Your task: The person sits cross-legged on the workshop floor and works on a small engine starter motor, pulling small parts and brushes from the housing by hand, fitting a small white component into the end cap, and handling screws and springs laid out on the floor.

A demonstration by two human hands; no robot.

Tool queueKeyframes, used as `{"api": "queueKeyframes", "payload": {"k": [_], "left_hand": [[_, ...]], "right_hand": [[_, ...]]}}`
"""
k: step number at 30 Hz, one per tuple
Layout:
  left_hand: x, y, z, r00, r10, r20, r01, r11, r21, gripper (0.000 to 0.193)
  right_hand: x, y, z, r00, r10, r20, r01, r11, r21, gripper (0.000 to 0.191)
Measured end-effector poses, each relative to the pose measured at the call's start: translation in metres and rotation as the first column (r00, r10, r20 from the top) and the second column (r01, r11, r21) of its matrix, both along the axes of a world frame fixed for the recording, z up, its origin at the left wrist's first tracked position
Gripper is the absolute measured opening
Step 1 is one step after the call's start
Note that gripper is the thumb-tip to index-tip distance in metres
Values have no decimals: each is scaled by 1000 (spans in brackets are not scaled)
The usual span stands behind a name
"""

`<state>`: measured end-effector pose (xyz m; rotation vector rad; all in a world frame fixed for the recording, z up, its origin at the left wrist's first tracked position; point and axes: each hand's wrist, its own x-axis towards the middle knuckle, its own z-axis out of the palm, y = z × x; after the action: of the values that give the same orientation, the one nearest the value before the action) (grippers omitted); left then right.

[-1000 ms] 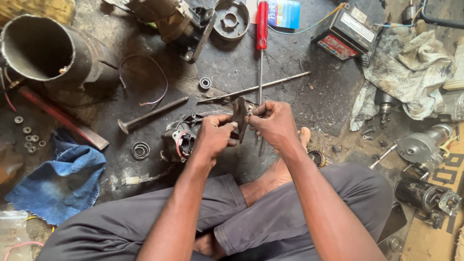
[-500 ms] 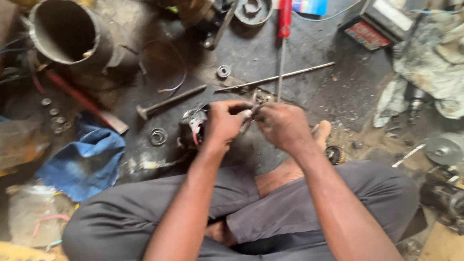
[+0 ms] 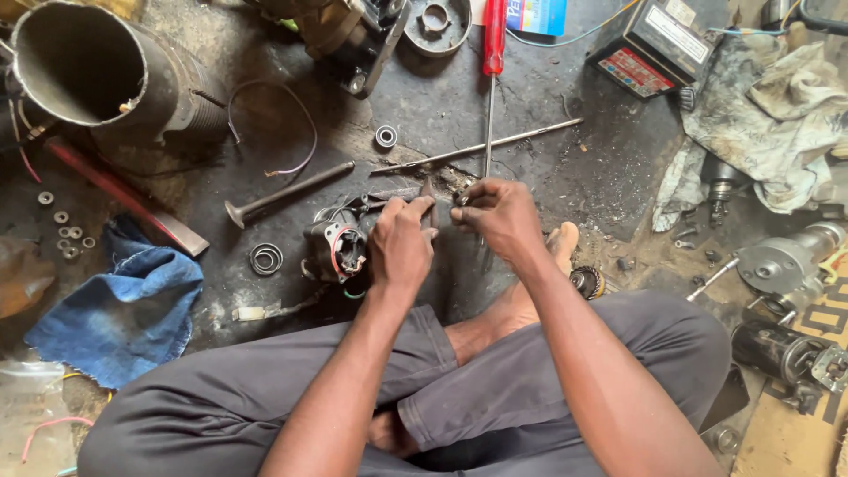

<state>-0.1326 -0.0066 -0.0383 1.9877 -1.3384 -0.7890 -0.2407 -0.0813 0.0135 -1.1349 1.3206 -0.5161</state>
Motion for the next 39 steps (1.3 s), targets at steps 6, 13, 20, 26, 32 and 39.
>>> {"api": "queueKeyframes", "payload": {"k": [6, 13, 20, 26, 32, 39], "left_hand": [[-1, 0, 2, 978, -28, 206, 35, 999, -31, 35], [-1, -3, -3, 981, -62, 186, 56, 998, 34, 28], [3, -1, 2, 992, -70, 104, 60, 994, 92, 37], [9, 0, -1, 997, -53, 50, 49, 994, 94, 36], [10, 0, -2, 1000, -30, 6, 29, 994, 106, 38], [6, 4, -4, 998, 58, -24, -58, 998, 6, 48]], "right_hand": [[13, 3, 7, 993, 68, -93, -69, 998, -11, 11], [23, 7, 11, 862, 196, -468, -331, 916, -226, 17], [22, 9, 8, 867, 221, -447, -353, 905, -236, 19], [26, 9, 5, 956, 176, -233, -184, 983, -12, 23], [29, 13, 2, 897, 219, -385, -252, 967, -37, 19], [29, 15, 3, 783, 206, -586, -569, 615, -545, 19]]}}
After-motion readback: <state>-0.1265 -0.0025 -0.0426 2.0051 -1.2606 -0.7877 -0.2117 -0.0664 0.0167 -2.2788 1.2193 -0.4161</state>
